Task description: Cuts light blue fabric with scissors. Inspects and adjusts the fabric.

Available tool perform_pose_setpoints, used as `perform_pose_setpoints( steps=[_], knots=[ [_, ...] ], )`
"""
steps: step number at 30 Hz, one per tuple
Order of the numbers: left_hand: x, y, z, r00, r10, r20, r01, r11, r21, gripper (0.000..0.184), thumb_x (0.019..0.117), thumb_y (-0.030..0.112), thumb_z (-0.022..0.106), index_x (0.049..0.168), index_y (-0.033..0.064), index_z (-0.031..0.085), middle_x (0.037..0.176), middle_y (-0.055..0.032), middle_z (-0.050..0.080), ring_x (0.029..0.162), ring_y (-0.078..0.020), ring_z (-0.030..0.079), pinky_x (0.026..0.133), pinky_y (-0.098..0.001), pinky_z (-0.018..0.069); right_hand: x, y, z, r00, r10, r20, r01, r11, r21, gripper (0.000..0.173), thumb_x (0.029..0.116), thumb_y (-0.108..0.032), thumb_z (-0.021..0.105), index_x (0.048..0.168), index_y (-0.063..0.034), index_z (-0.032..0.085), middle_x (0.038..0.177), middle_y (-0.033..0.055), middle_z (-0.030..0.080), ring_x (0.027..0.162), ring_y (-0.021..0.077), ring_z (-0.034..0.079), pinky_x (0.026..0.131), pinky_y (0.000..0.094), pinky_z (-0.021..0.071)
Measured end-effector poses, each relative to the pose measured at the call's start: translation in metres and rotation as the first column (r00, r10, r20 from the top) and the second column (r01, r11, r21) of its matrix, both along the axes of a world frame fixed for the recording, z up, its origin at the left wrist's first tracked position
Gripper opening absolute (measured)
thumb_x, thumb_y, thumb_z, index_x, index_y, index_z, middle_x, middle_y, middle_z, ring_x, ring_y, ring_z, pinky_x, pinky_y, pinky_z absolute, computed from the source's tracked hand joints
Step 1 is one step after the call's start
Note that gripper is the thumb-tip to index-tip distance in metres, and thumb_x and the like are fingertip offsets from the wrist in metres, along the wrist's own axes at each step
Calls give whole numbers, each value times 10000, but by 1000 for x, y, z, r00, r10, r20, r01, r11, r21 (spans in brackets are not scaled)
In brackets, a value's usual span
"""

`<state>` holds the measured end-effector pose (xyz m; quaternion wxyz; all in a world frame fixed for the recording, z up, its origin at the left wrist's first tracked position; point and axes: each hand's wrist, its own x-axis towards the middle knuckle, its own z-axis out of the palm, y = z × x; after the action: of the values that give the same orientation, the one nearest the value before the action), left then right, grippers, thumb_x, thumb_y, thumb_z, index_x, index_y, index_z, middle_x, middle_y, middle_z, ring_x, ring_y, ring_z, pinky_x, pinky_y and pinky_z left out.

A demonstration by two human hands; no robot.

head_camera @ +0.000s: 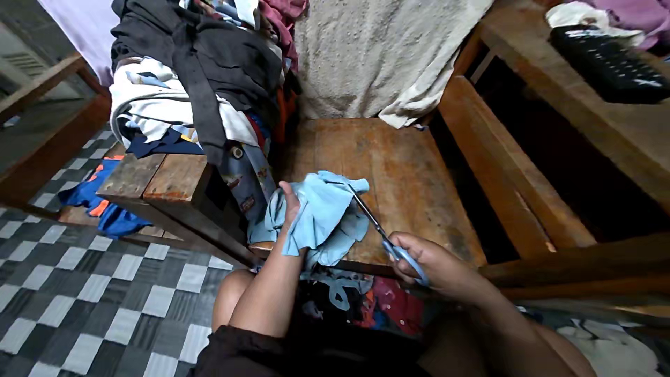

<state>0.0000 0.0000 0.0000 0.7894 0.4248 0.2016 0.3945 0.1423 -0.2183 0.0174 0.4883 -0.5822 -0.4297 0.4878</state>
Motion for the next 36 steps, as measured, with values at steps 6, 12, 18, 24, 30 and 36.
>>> perform_pose_setpoints(
  steps=[6, 12, 18, 24, 30, 36],
  knots=[
    [-16, 21, -25, 745, -442, 500, 306, 892, 333, 608, 889, 729, 527, 1247, 277, 719, 1169, 62, 746, 1105, -44, 684, 985, -262, 539, 7, -7, -3, 998, -52, 20, 51, 998, 38, 323, 841, -460, 741, 938, -222, 546, 671, -190, 544, 565, -82, 519, 535, 99, 437],
    [-21, 5, -17, 452, -728, 515, 638, 667, 384, 671, 851, 710, 620, 1266, 191, 720, 1174, 16, 746, 1110, -80, 688, 991, -291, 538, 11, -8, 0, 999, -50, 14, 49, 997, 54, 374, 806, -517, 781, 913, -239, 556, 674, -191, 560, 565, -85, 520, 531, 97, 435],
    [-22, -3, -16, 533, -688, 493, 669, 699, 253, 735, 740, 712, 737, 1267, 200, 716, 1238, -15, 722, 1174, -147, 665, 1019, -370, 531, 12, -9, -1, 998, -52, 29, 50, 996, 69, 335, 813, -478, 782, 911, -250, 558, 671, -193, 557, 561, -91, 517, 521, 89, 429],
    [-9, -12, -4, 701, -681, 214, 713, 652, -258, 1139, 724, 1004, 258, 1199, 52, 665, 1156, -140, 722, 1102, -273, 690, 978, -446, 550, 9, -6, 0, 995, -41, 94, 41, 999, 4, 198, 831, -275, 729, 907, -211, 558, 655, -172, 552, 556, -70, 522, 525, 113, 439],
    [-31, 4, 8, 706, -653, 275, 665, 744, 61, 290, 859, 237, 709, 1142, 192, 752, 1074, 17, 758, 956, -72, 716, 854, -268, 589, 12, -7, 3, 991, -35, 132, 36, 999, -5, 211, 834, -283, 741, 894, -213, 551, 643, -181, 546, 550, -85, 516, 519, 95, 425],
    [-30, 3, 19, 816, -577, 35, 568, 810, 145, 336, 758, 376, 873, 989, 192, 714, 940, 81, 756, 878, -14, 701, 831, -225, 576, 11, -5, 2, 988, -22, 154, 28, 999, -35, 198, 838, -256, 731, 890, -205, 547, 624, -170, 532, 529, -76, 500, 502, 106, 414]
  ],
)
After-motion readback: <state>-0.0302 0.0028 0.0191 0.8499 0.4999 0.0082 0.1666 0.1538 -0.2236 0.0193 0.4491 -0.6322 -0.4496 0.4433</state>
